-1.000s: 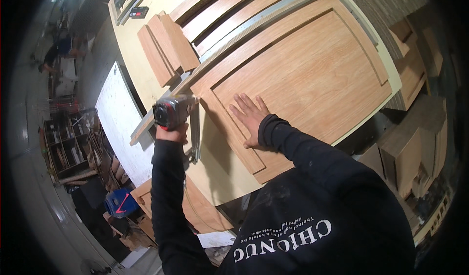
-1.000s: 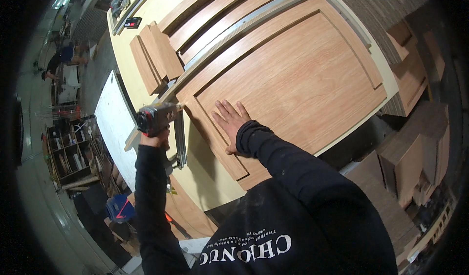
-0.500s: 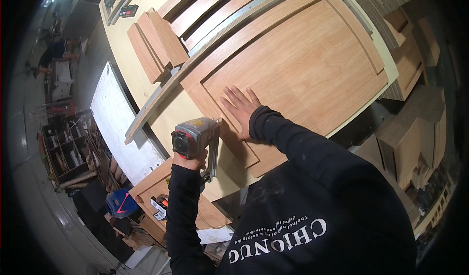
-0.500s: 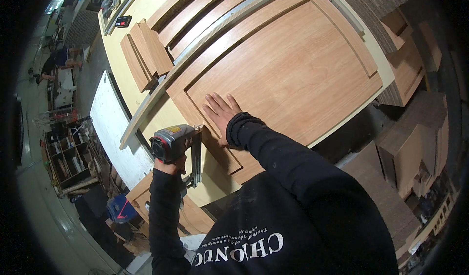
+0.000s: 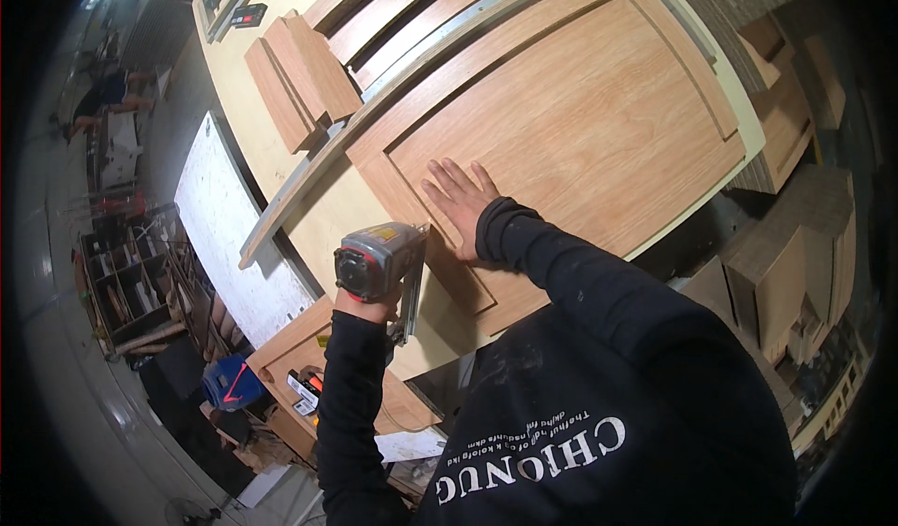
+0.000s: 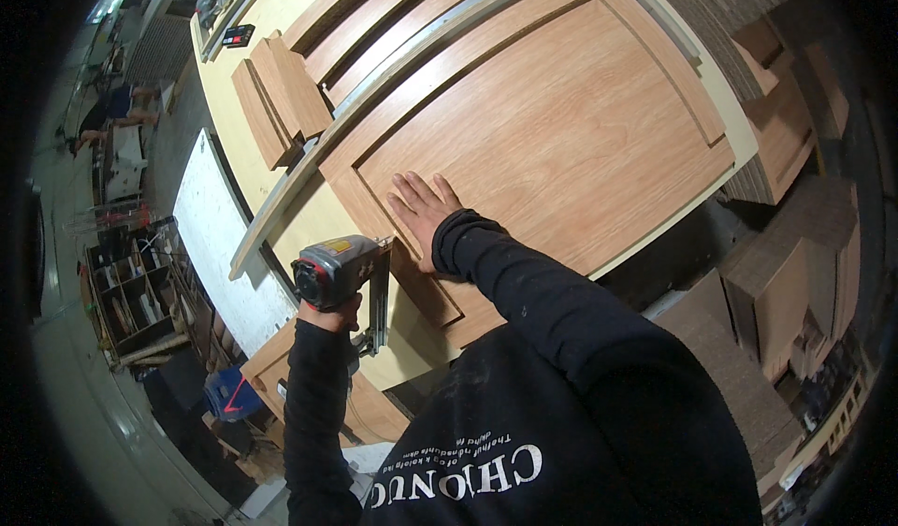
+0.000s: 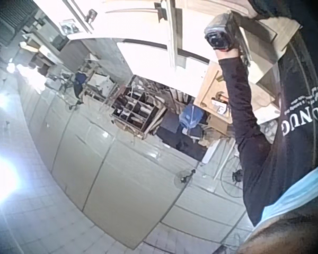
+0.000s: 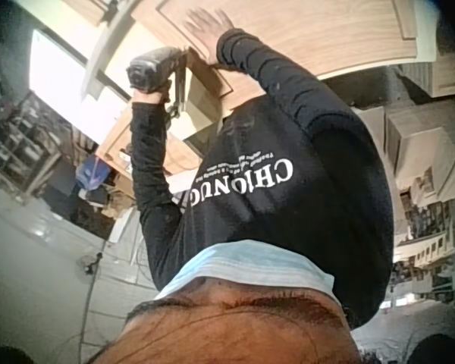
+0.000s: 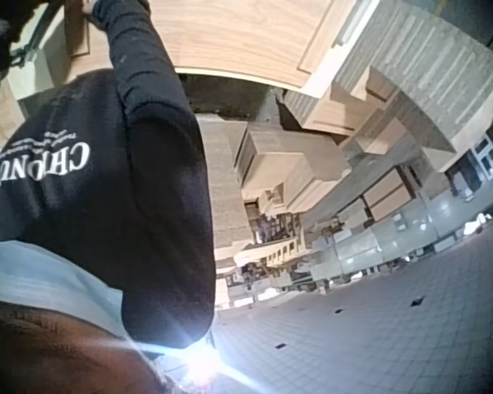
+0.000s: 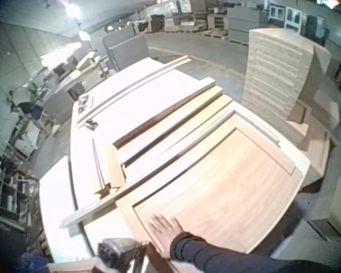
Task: The person fastens wooden frame pieces onto a board using a nail gun, taps the edges with a hammer, and stacks the assembled panel. They then position wooden strips onto another board and attach them using the nail gun.
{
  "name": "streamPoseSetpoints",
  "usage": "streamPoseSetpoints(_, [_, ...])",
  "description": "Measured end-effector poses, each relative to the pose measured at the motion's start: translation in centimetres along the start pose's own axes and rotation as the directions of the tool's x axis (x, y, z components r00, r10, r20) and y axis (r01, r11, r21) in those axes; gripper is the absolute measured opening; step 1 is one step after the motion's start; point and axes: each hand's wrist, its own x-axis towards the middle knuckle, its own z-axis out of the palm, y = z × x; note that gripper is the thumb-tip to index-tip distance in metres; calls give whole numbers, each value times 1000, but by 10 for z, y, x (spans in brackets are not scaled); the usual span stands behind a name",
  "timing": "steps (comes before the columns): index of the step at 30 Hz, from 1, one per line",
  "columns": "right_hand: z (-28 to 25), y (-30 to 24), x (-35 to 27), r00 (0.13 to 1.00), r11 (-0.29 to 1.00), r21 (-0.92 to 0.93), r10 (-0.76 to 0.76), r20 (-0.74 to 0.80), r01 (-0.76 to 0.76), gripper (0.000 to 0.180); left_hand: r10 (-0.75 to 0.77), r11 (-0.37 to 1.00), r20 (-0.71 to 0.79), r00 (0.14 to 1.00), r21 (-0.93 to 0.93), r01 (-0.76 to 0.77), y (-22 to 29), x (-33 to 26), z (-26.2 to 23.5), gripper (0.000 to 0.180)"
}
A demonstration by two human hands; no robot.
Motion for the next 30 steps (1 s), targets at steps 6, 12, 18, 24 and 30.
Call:
streamPoseSetpoints(6, [-5, 0, 0, 1000, 1000, 12, -4, 27, 3, 105, 253, 967, -47, 966, 30, -251, -23, -1, 1, 41])
streamPoseSetpoints(12, [-4, -2, -3, 999, 1000, 8, 12, 38, -12, 111, -137, 946, -41, 990, -302, 118, -20, -19, -9, 36])
streamPoseSetpoints(18, [-8, -3, -3, 999, 1000, 22, 3, 50, -4, 108, -201, 941, -29, 979, -284, 185, -29, -19, -8, 37])
streamPoseSetpoints(24, [-6, -3, -2, 997, 1000, -9, 23, 77, -22, 112, -129, 938, -67, 989, -331, 100, -26, -21, -7, 38])
streamPoseSetpoints(30, [-5, -1, -4, 998, 999, -20, 27, 59, -26, 111, -136, 972, -55, 989, -201, 123, -23, -22, -2, 39])
